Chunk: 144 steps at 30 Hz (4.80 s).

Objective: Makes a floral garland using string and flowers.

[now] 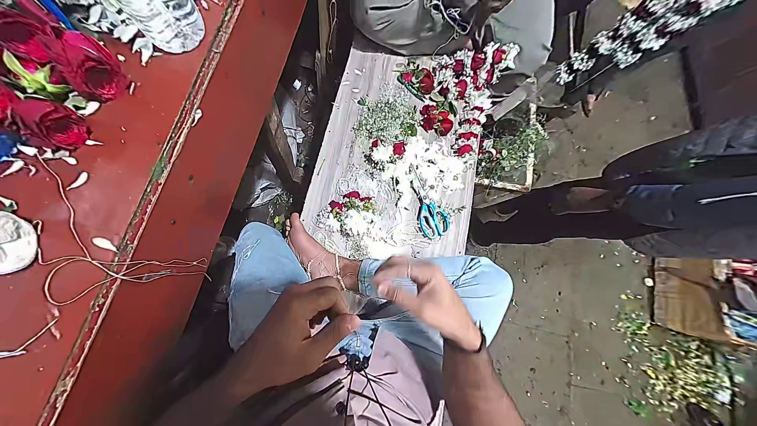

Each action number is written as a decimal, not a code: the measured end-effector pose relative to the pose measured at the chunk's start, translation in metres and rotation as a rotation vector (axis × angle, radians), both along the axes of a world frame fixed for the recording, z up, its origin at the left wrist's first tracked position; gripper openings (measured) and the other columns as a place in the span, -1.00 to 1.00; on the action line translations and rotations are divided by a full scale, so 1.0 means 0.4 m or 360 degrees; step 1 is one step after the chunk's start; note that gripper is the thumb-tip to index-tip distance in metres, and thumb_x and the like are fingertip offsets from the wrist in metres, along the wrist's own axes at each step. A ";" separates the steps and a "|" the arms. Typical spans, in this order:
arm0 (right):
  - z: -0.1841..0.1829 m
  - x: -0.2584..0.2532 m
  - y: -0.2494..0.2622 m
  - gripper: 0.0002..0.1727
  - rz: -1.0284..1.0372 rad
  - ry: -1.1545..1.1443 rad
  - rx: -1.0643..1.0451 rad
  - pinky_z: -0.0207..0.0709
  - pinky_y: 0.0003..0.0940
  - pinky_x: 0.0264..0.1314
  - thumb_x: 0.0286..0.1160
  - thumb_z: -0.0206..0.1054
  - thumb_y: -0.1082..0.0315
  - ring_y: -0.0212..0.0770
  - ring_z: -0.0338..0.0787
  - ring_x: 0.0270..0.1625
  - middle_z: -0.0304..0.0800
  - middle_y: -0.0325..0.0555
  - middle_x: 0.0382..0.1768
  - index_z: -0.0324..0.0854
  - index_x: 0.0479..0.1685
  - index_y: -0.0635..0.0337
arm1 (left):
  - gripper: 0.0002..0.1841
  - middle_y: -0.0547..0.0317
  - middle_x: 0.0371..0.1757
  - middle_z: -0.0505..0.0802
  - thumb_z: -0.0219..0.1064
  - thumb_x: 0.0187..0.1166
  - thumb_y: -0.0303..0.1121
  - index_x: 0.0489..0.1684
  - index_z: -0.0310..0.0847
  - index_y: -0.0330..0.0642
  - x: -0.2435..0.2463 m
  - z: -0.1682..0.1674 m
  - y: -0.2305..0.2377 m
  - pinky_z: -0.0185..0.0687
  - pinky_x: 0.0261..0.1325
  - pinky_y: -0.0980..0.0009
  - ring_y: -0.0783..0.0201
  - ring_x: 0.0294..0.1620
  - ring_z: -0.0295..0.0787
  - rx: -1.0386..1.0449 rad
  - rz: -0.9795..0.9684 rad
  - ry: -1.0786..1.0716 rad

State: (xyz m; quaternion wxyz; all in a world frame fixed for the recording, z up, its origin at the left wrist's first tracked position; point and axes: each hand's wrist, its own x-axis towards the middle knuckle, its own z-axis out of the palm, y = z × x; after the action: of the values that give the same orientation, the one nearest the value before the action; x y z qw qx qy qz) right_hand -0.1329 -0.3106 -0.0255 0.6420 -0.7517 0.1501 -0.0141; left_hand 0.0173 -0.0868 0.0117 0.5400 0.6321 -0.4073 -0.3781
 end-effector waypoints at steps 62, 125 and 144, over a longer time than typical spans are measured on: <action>-0.074 -0.128 0.054 -0.41 0.0027 -0.0166 0.1035 0.59 -0.61 -0.57 0.31 0.69 0.13 -0.52 0.69 -0.50 0.88 -0.18 -0.10 0.74 0.35 0.14 | -0.83 -0.09 0.26 0.86 0.39 0.59 -0.36 -0.35 0.77 -0.27 0.114 -0.115 -0.096 0.58 0.53 0.07 0.03 0.40 0.74 -0.0231 0.0277 0.0360; -0.323 -0.075 0.008 -0.83 -0.0865 0.0218 0.0755 0.15 -0.48 -0.70 0.53 0.38 0.38 -0.44 0.28 -0.74 0.47 -0.31 -0.73 0.77 -0.39 0.23 | -0.74 0.17 -0.57 0.68 0.30 0.51 -0.24 -0.58 0.65 -0.13 0.080 -0.459 -0.137 0.60 -0.26 0.14 0.22 -0.46 0.65 0.1107 0.0658 0.0172; -0.300 -0.036 0.014 -0.83 -0.0796 0.0067 0.0546 0.28 -0.48 -0.56 0.65 0.30 0.38 -0.42 0.41 -0.60 0.63 -0.26 -0.52 0.75 -0.23 0.25 | -0.79 0.45 -0.77 0.37 0.37 0.52 -0.33 -0.56 0.68 -0.11 0.064 -0.339 -0.143 0.12 -0.67 0.55 0.52 -0.78 0.18 0.0778 0.0425 0.0955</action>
State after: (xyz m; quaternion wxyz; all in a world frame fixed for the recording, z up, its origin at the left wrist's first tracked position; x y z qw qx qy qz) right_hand -0.1474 -0.3049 -0.1454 0.7329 -0.5722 0.3440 -0.1306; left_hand 0.0427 -0.1442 -0.1241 0.5132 0.6508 -0.0441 -0.5578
